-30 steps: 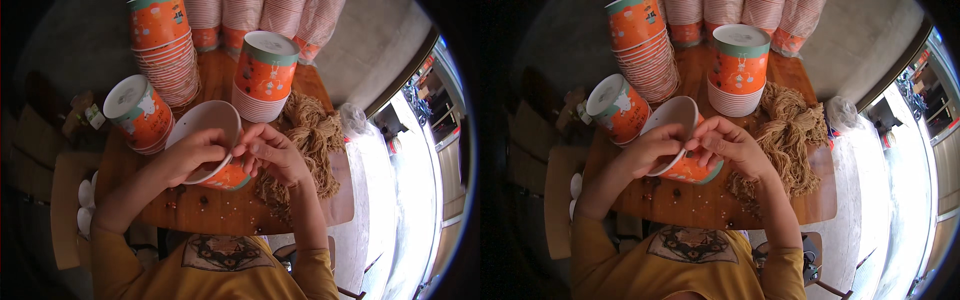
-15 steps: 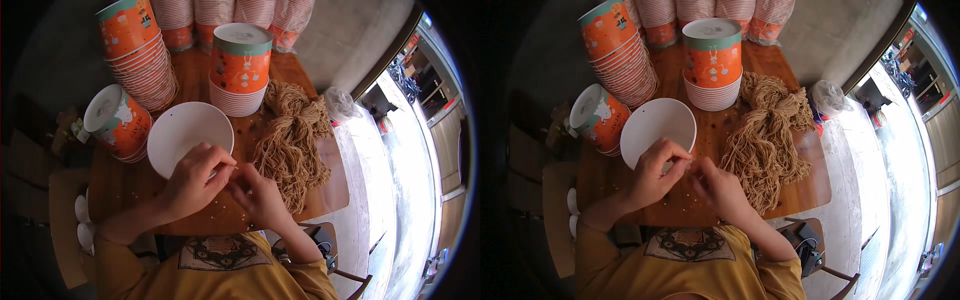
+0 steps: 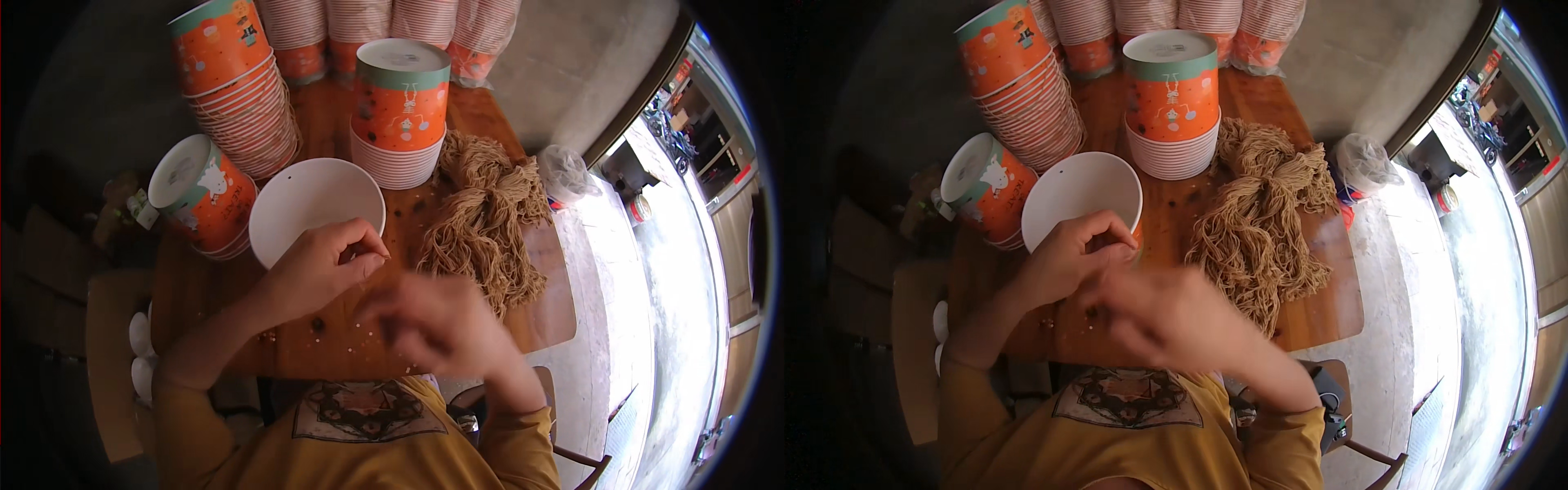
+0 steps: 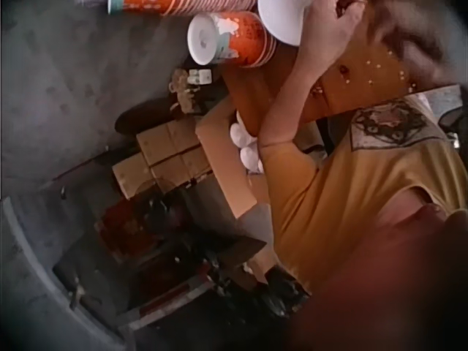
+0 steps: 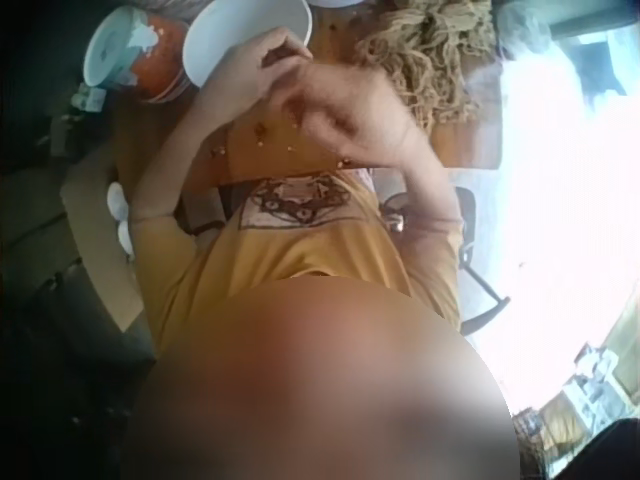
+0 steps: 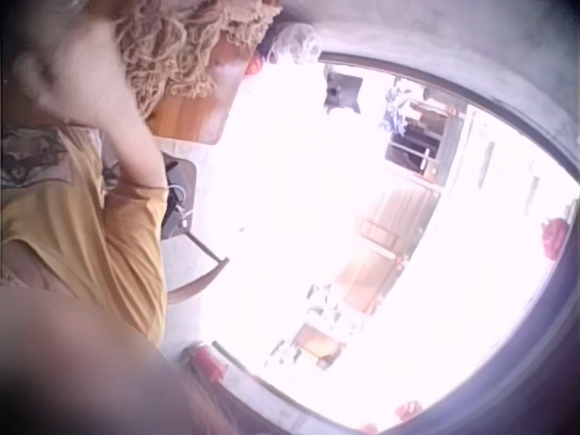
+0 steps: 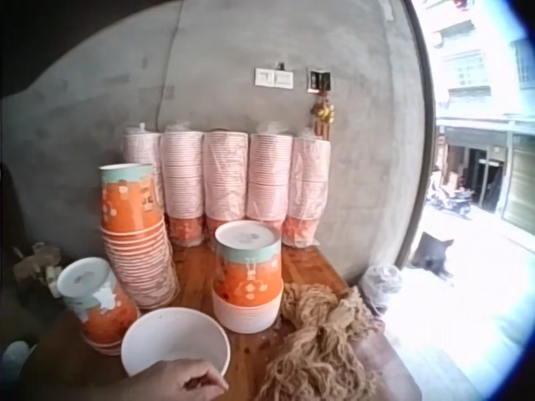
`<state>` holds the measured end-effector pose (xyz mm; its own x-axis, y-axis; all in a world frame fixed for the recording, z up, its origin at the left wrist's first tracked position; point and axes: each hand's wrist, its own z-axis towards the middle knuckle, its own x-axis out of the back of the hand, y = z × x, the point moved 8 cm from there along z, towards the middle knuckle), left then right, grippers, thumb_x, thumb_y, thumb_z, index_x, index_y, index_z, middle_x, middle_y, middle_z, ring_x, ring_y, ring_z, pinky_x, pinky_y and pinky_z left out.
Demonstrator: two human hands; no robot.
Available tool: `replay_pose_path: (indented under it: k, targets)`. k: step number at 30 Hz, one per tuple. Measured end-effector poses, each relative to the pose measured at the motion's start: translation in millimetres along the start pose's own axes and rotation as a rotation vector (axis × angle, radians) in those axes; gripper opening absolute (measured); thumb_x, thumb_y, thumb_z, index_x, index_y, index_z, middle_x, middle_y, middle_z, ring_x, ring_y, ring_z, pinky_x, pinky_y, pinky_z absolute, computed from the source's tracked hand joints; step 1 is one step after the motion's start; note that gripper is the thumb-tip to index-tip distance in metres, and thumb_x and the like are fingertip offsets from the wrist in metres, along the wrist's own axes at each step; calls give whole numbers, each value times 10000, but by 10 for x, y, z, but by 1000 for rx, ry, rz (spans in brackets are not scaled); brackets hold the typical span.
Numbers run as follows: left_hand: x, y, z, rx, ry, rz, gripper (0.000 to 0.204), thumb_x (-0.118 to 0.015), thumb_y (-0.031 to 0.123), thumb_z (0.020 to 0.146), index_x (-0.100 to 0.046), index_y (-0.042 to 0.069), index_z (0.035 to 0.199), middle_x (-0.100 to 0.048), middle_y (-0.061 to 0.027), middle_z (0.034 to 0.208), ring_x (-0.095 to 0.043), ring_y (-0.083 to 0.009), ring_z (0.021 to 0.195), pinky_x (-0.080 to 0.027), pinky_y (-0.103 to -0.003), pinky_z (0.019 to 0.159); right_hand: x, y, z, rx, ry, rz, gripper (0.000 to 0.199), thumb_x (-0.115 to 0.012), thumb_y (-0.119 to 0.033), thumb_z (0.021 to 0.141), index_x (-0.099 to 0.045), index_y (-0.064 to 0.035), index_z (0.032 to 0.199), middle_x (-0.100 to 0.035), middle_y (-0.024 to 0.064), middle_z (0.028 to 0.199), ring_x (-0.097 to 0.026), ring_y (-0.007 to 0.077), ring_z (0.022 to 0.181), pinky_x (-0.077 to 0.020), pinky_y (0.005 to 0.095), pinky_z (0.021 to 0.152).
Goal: Threading string handles through pre-punched holes in paper tubs and stacking them.
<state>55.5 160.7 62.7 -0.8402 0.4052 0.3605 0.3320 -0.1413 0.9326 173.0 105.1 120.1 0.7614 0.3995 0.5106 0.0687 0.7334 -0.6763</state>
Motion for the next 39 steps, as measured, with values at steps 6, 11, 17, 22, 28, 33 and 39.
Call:
replay_pose_path:
  k: [6,11,17,22,28,33,39]
  targets:
    - [-31,-109,55,-31,-130,-38,148,-577,144,974,-621,7,1008,-581,-2,839,-523,-60,773,-456,-234,686,421,372,269,-26,185,-181,269,-484,65,827,-593,-16,1059,-646,93,903,-641,170,729,-505,284,674]
    - [-27,-146,-5,88,-196,-192,186,-546,170,1000,-637,11,1032,-573,16,846,-501,-35,766,-438,-202,668,459,777,269,-143,318,-131,188,-555,12,882,-563,-54,1058,-649,141,837,-673,306,761,-523,365,676]
    - [-42,-117,41,124,-236,-180,220,-567,199,992,-641,3,1058,-603,11,890,-531,-38,813,-445,-204,733,495,1206,41,-382,385,-126,121,-532,-43,939,-563,-39,1056,-642,168,839,-664,291,729,-521,354,666]
    - [2,-293,79,263,-251,-445,187,-598,185,967,-637,28,1062,-618,9,936,-549,-31,874,-450,-196,778,218,1197,-231,-615,314,445,226,-566,-127,969,-520,-27,1166,-609,71,1005,-615,162,778,-513,309,681]
    - [-17,-209,98,217,-246,-531,163,-604,153,953,-588,31,1060,-604,14,964,-553,-42,860,-452,-198,764,26,899,-199,-457,222,189,404,-730,-127,862,-543,-42,1210,-526,-7,796,-470,67,667,-424,240,604]
    - [-17,-189,120,157,-243,-496,138,-608,128,940,-573,37,1039,-604,3,959,-568,-51,886,-463,-207,790,-93,1034,-276,-550,322,199,177,-710,-109,874,-607,-22,990,-516,-27,653,-416,41,571,-381,235,520]
    - [-4,-183,130,158,-243,-457,124,-606,113,932,-568,39,1025,-604,-7,966,-573,-61,903,-468,-220,820,-117,1018,-276,-586,368,274,112,-665,-88,902,-590,-11,934,-528,-45,658,-423,16,584,-373,210,522]
